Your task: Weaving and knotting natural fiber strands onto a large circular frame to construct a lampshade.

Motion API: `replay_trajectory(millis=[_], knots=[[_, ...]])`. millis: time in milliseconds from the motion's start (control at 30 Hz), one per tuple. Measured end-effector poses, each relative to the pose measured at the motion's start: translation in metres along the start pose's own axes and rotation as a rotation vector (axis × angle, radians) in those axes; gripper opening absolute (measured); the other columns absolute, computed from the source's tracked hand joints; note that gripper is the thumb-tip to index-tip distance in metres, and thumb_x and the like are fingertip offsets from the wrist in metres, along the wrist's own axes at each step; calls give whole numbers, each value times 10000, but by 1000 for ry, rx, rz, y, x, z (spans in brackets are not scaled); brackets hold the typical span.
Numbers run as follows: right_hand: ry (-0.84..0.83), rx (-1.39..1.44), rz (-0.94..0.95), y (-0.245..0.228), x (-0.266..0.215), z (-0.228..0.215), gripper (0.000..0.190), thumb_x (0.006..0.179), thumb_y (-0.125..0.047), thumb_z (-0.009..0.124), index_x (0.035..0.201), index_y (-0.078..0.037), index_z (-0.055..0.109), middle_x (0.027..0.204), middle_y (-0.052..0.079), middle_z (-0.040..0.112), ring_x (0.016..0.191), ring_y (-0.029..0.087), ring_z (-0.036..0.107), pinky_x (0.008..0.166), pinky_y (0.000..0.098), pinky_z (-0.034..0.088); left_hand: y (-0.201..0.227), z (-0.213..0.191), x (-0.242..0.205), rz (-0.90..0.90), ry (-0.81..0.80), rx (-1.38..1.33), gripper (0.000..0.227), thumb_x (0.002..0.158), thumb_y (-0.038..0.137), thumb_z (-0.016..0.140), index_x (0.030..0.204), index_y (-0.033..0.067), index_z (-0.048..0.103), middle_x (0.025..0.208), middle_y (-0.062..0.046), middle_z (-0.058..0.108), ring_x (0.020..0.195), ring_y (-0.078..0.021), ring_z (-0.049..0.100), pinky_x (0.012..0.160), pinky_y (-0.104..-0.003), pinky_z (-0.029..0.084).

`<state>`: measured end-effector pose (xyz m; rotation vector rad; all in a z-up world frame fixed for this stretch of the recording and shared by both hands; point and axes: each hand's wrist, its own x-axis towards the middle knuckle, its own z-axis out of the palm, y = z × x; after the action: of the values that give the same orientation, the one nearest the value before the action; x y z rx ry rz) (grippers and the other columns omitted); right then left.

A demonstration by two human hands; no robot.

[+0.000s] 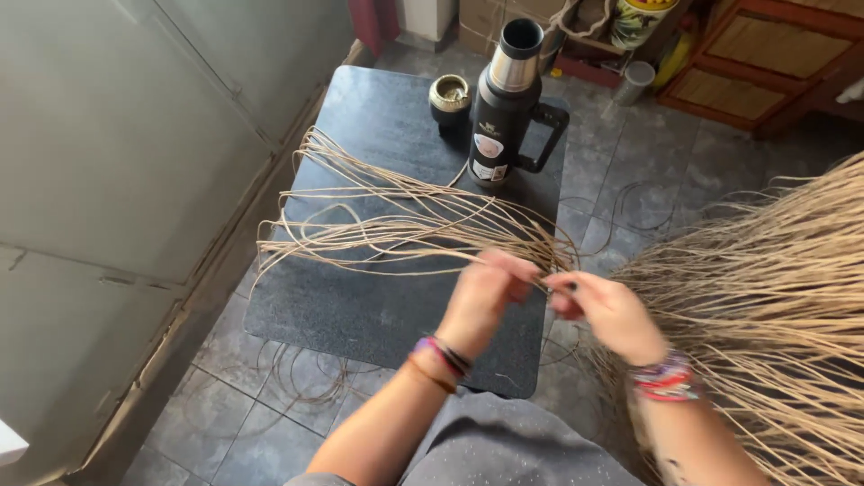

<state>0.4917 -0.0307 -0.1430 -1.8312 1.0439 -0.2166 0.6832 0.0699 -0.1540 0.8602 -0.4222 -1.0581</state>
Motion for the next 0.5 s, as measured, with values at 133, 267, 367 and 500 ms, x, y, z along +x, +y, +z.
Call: replay_trajectory(millis=[133, 267, 367, 500], knots=[[150, -79, 8, 5, -1, 20, 344, 987, -174, 518, 1188, -243, 789, 851, 41, 795, 726, 199, 694, 709, 355, 555, -16, -21, 12, 280, -204, 595, 179, 997, 98, 570, 1029, 74, 744, 1108, -143, 636, 1094, -261, 596, 943, -360, 507], [238, -208, -70, 45, -25, -26, 303, 1014, -174, 521, 1125, -280, 782, 939, 6, 816, 821, 206, 761, 811, 337, 577, 40, -65, 45, 36, 415, -398, 258, 1069, 199, 489, 870, 132, 639, 787, 25, 593, 585, -56, 448, 556, -152, 400], [301, -320, -159, 40, -24, -32, 344, 999, -118, 501, 1201, -253, 744, 1043, 18, 804, 907, 236, 758, 875, 374, 580, 64, -35, 37, 107, 361, -231, 332, 1095, 281, 495, 826, 147, 638, 716, 56, 514, 586, -49, 397, 539, -173, 341], [317, -208, -324, -28, 2, 18, 425, 932, -8, 489, 1236, -181, 731, 1178, 51, 766, 1039, 222, 742, 926, 391, 574, 12, 5, 25, 88, 32, 149, 366, 1093, 267, 434, 927, 48, 676, 737, -51, 542, 649, -88, 494, 581, -187, 406]])
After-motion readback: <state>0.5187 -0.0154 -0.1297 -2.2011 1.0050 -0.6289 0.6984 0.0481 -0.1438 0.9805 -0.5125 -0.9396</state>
